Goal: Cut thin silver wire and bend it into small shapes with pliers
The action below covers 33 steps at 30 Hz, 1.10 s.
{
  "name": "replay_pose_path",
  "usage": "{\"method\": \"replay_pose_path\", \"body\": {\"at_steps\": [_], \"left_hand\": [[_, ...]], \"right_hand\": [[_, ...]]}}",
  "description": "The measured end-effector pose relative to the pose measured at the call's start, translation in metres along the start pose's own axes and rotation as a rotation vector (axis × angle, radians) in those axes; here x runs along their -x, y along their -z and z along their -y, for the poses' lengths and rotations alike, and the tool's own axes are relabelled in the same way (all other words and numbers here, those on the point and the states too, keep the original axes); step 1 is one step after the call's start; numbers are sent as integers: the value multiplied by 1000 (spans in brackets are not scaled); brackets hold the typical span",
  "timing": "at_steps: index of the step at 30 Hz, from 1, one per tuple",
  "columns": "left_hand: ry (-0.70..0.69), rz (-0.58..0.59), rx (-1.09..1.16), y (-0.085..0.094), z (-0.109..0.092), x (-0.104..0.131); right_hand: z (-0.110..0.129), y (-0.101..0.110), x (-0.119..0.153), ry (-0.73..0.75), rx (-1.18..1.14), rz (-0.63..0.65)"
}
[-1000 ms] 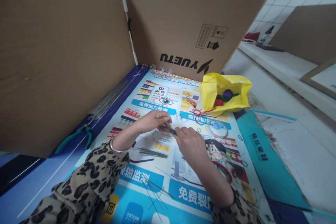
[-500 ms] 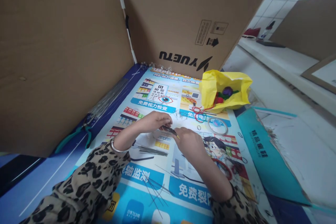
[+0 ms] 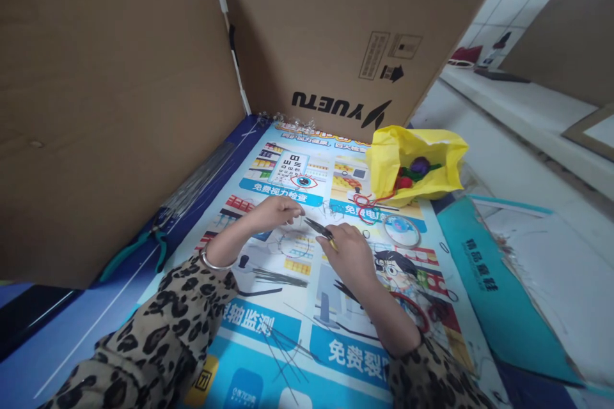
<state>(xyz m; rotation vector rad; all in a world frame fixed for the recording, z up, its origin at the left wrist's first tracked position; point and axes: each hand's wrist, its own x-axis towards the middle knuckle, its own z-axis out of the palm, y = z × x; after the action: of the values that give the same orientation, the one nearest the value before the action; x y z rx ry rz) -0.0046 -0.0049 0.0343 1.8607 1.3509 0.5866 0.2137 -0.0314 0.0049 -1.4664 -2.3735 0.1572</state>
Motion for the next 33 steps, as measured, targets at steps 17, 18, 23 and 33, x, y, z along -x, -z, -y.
{"method": "replay_pose_path", "body": {"at_steps": [17,18,23,33], "left_hand": [[-47,84,-226,11,-4,7],[-21,72,-307,15,-3,8],[174,60,-632,18,0,11],[160,115,-658,-1,-3,7]], "right_hand": [[1,1,-1,-48,210,181],[0,3,-2,-54,235,195],[0,10,-2,-68,367,236],[-2,20,-2,-40,436,265]]}}
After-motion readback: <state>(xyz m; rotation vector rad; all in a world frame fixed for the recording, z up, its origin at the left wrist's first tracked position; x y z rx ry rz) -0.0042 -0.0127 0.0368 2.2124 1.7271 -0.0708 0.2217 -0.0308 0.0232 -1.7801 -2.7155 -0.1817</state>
